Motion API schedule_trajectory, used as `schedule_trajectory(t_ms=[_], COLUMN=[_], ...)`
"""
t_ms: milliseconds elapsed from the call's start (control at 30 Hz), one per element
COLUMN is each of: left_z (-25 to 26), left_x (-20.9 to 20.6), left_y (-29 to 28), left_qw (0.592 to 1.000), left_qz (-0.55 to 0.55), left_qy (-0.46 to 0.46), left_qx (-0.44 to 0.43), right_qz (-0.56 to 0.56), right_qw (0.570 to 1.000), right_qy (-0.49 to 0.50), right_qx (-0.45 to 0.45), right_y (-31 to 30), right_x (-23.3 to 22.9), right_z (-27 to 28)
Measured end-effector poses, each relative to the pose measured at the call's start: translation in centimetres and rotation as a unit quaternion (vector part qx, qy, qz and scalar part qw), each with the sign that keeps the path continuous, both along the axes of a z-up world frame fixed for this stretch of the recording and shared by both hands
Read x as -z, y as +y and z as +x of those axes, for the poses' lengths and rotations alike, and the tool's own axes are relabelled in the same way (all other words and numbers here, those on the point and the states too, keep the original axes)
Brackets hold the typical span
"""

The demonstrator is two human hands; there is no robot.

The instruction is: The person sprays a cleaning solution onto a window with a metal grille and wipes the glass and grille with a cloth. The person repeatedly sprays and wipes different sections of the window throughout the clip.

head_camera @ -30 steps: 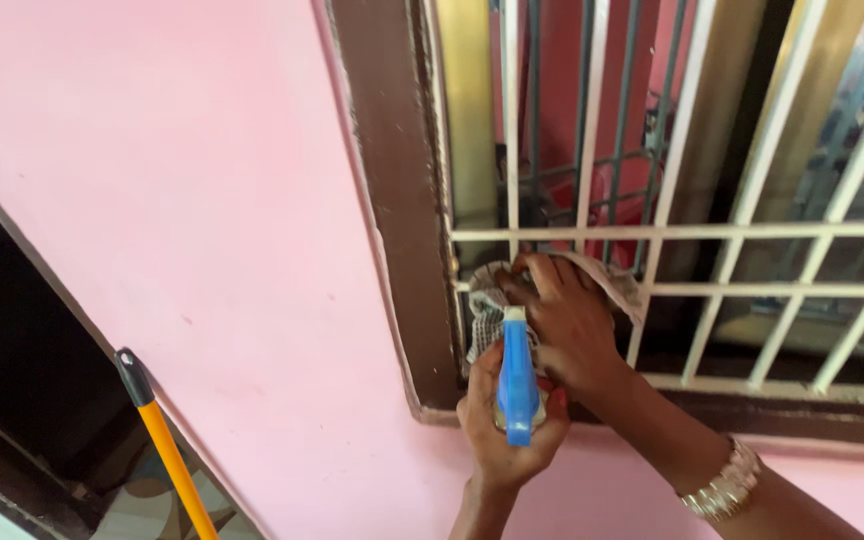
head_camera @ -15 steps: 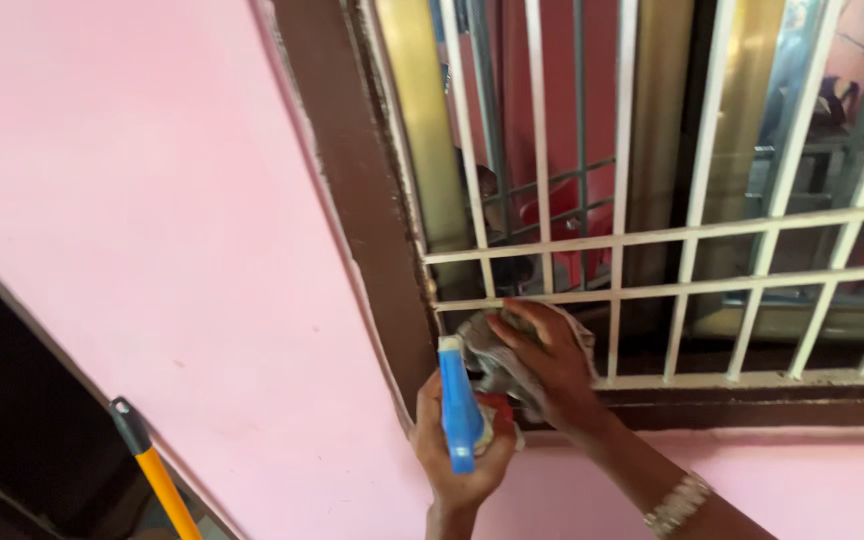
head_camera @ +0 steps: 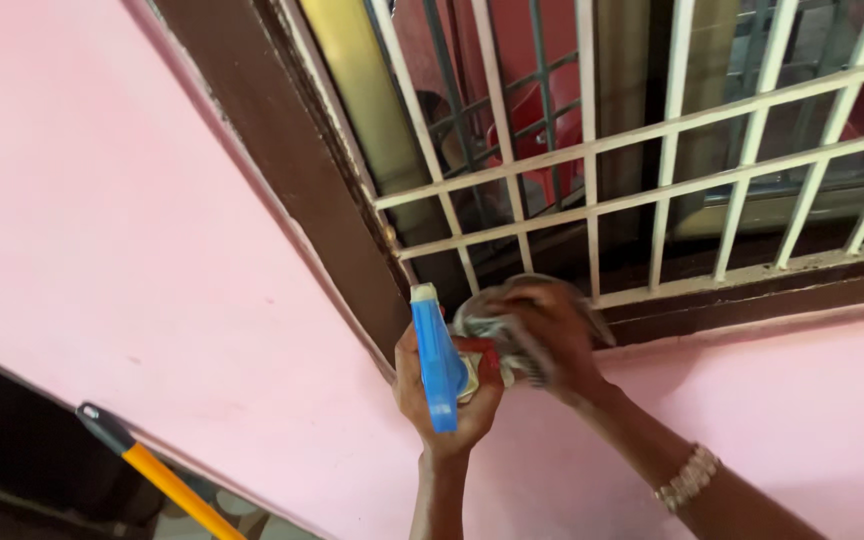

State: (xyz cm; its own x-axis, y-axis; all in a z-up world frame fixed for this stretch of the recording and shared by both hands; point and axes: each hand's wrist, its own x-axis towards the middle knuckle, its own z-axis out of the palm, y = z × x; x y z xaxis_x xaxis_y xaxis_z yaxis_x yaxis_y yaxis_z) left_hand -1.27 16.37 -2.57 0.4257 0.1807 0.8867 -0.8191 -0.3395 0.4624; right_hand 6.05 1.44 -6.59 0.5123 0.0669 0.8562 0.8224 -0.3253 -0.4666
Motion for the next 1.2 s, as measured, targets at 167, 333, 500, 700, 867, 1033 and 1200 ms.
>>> schedule_trajectory(t_ms=[167,333,500,700,867,1033,1200], left_z=[0.2,0.1,0.0,-0.2,0.0,0.9,1.2], left_x=[-0.3,-0.2,-0.2,-0.6,-1.3,-1.7,-1.9], left_y=[-0.3,-0.2,0.2,0.0,-0.3,-0.9,-1.3], left_qw=[1.0,0.999,0.998,0.998,0.999,0.997,0.996], left_qz=[0.006,0.034,0.037,0.042,0.041,0.025,0.05], left_qy=[0.02,0.025,-0.001,-0.003,-0.002,0.052,0.029], left_qx=[-0.004,-0.008,-0.047,-0.043,-0.017,0.053,0.065], right_qz=[0.013,0.024,-0.044,-0.015,0.129,0.075,0.193], right_qw=[0.982,0.986,0.986,0.989,0.976,0.951,0.961], right_qy=[-0.104,-0.07,-0.026,-0.008,-0.093,-0.104,0.155], right_qx=[0.156,0.151,0.16,0.15,0.152,0.281,0.122], right_y=[-1.3,-0.2,-0.9,-2.0,-4.2,-3.8,-3.7], right_x=[-5.2,-6.2,-2.8,-0.2,-3.4,-4.7,-0.9], right_z=[-1.2,-0.3,-1.2,-1.9,-1.3,0.5,0.6])
